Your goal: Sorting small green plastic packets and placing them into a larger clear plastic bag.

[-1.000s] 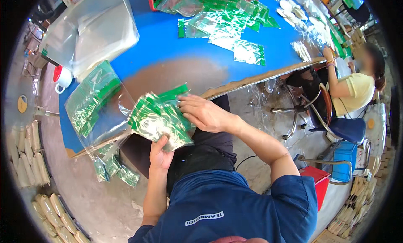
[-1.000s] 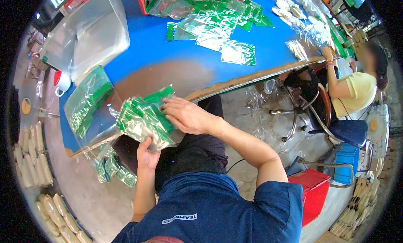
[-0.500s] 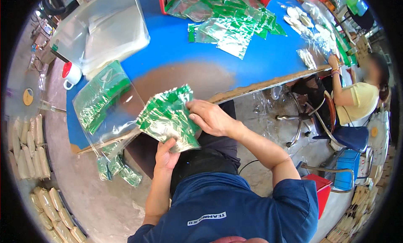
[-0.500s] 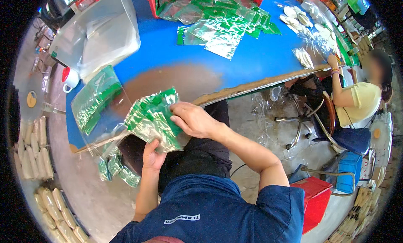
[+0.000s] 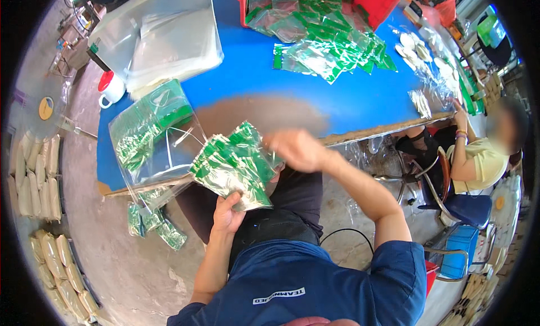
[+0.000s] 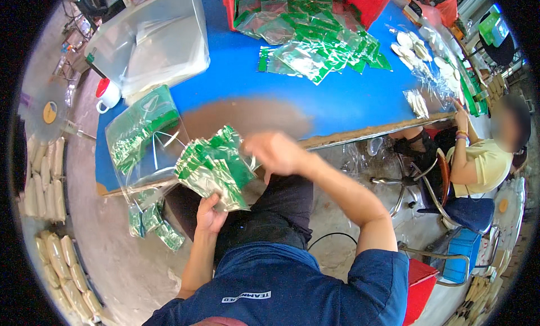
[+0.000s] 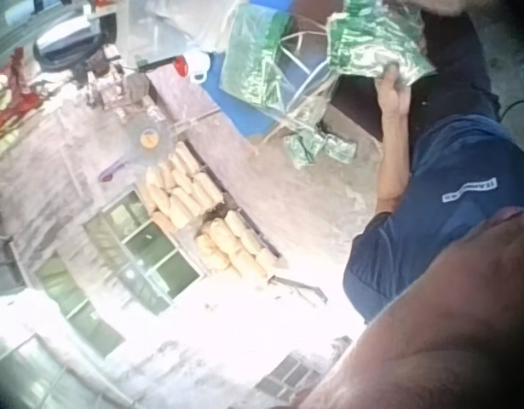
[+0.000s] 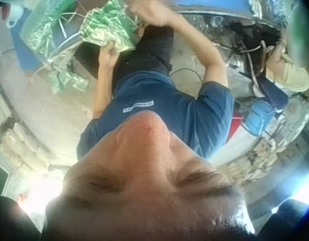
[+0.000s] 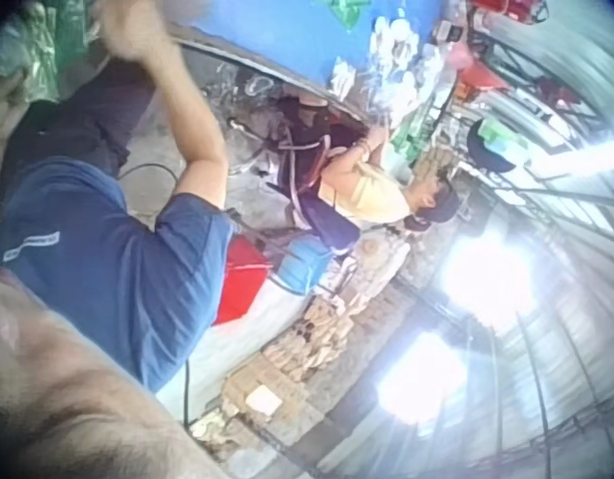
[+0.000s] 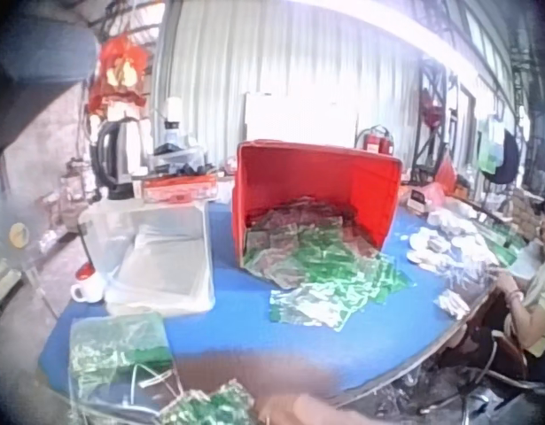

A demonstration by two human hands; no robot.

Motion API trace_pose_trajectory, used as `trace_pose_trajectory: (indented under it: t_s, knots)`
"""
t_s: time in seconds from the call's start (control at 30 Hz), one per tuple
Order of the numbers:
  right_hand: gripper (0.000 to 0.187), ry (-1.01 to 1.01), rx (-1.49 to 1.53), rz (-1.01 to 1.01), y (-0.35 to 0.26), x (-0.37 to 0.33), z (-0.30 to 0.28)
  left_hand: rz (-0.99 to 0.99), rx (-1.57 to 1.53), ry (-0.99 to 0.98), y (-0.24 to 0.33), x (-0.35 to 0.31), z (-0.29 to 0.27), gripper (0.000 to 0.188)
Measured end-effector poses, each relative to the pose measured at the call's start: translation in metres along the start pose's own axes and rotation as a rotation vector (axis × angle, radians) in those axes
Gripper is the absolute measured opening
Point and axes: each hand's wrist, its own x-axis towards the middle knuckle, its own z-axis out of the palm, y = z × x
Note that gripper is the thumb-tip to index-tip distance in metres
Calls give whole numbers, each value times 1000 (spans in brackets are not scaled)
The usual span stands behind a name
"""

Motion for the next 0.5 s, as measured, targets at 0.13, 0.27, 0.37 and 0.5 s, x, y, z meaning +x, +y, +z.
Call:
trace_pose_trajectory:
  t_s: [0.13,0.27,0.37,0.5]
  knots:
    - [62,661,-543,213,116,38,-81,-49,5,-19,-2,5,0,62]
    - [73,197,-816,317,121,29,-52,-14,-26,0,3,-1,-18,68]
    - [48,-77,-389,-181,31,13,-5,13,-37,19,8,-8,-20,65]
    - [32,22,-134,-38,11,36,-20,21,-48,48,11,-8,-13,63]
